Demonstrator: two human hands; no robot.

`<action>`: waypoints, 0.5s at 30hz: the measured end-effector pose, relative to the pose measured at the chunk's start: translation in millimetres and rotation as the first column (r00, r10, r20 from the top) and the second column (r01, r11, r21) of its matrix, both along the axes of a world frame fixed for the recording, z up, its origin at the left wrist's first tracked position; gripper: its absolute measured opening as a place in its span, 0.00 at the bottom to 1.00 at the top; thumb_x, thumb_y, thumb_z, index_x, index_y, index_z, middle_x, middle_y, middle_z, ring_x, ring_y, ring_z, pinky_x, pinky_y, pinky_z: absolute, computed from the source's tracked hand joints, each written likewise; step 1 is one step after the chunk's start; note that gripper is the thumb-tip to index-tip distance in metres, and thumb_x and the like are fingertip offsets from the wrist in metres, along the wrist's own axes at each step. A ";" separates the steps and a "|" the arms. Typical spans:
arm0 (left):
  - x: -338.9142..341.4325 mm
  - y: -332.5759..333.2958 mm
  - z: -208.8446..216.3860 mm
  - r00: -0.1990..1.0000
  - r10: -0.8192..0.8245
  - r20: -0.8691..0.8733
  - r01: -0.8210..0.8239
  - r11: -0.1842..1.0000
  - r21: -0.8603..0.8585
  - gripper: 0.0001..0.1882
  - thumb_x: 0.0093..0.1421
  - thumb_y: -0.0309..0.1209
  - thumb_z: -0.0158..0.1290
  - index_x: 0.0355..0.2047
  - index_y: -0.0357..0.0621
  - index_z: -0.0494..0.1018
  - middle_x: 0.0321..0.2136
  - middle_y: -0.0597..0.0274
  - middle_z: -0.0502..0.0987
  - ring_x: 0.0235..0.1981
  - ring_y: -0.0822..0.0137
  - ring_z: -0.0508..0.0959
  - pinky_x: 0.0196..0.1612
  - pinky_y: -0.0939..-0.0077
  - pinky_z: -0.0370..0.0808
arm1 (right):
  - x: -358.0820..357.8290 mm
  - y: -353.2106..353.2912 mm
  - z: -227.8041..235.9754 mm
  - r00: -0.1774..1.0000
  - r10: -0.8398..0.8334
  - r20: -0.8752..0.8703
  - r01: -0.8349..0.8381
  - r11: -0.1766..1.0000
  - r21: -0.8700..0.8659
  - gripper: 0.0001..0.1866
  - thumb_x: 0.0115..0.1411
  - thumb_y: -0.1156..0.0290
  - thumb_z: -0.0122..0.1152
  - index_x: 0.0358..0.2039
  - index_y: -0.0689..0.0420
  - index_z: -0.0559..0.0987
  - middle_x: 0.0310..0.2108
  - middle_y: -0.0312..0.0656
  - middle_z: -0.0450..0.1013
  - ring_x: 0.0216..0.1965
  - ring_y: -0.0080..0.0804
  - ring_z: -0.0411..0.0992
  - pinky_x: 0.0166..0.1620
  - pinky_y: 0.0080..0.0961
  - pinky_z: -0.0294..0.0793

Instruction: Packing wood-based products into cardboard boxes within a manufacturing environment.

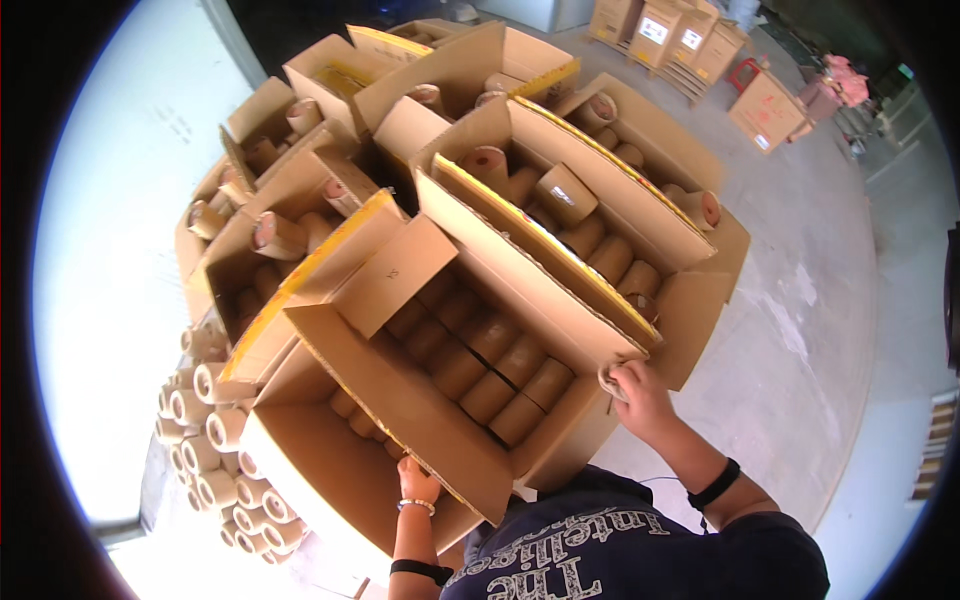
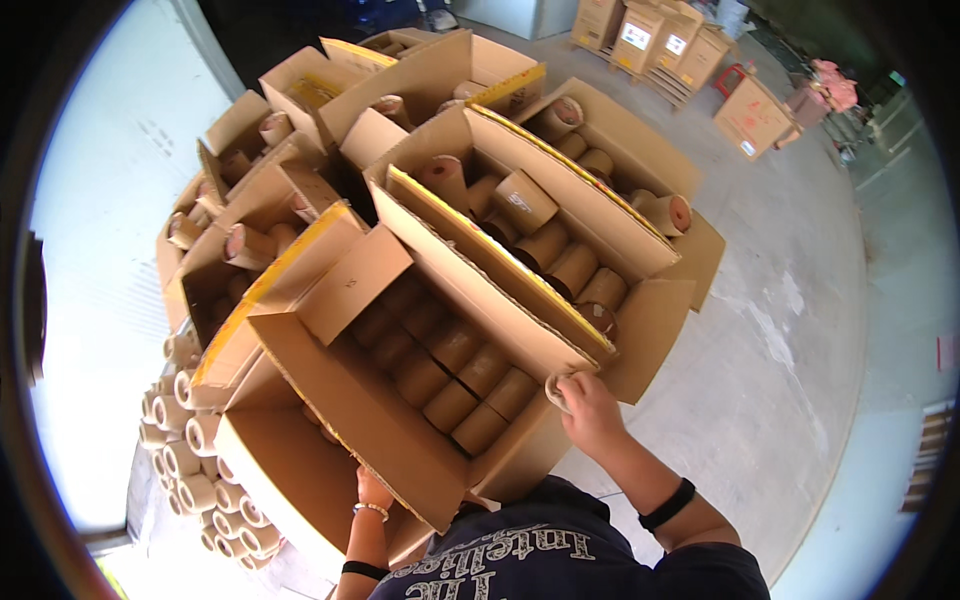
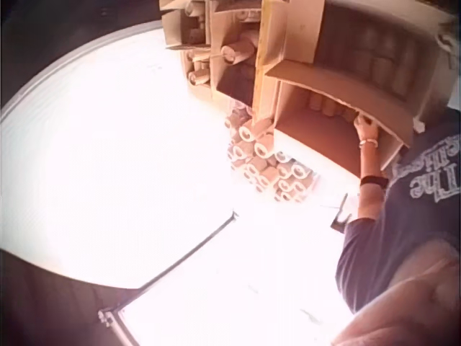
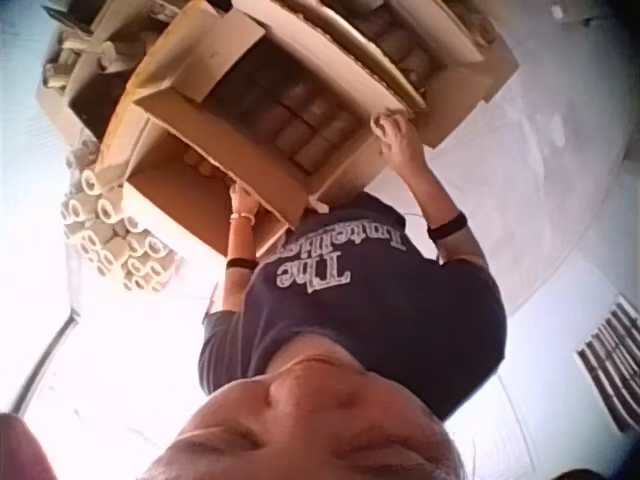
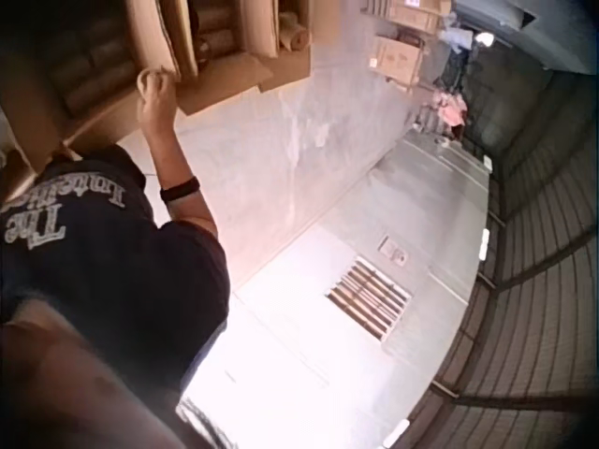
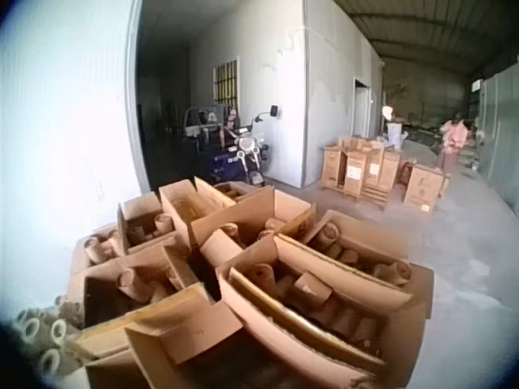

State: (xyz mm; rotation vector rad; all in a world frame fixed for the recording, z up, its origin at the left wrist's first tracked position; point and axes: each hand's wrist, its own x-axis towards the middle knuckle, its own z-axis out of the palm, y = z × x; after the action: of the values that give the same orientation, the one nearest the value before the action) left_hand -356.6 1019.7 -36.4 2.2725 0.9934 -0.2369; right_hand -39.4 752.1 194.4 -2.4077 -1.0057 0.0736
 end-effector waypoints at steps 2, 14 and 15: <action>40.8 -24.1 73.2 0.992 0.127 0.018 -0.124 0.984 -0.127 0.29 0.39 0.38 0.57 0.42 0.38 0.65 0.43 0.43 0.62 0.45 0.50 0.64 0.47 0.64 0.64 | 4.7 -0.5 -38.3 1.000 -0.010 -0.012 0.010 1.000 -0.020 0.13 0.38 0.79 0.54 0.29 0.58 0.69 0.31 0.45 0.64 0.33 0.44 0.65 0.32 0.33 0.68; -28.3 -93.0 126.2 0.909 0.399 -0.122 -0.404 0.914 -0.026 0.31 0.39 0.42 0.59 0.43 0.41 0.66 0.44 0.47 0.62 0.45 0.52 0.65 0.47 0.66 0.65 | -0.4 -5.2 -93.2 0.987 0.159 0.023 -0.131 0.880 -0.456 0.10 0.47 0.70 0.47 0.29 0.58 0.74 0.38 0.42 0.64 0.39 0.39 0.63 0.38 0.37 0.65; -31.5 -96.2 125.9 0.912 0.392 -0.120 -0.397 0.917 -0.023 0.31 0.38 0.42 0.59 0.43 0.41 0.66 0.44 0.47 0.63 0.45 0.52 0.66 0.47 0.66 0.65 | 1.0 -6.6 -95.0 0.986 0.167 0.023 -0.139 0.879 -0.456 0.10 0.47 0.70 0.47 0.29 0.58 0.74 0.38 0.42 0.64 0.39 0.39 0.63 0.38 0.37 0.65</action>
State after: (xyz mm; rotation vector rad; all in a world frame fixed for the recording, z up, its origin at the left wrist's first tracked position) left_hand -388.2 923.6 89.5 1.9783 1.4645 -0.2126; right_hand -38.4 745.4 99.4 -2.7523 -1.3296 0.3270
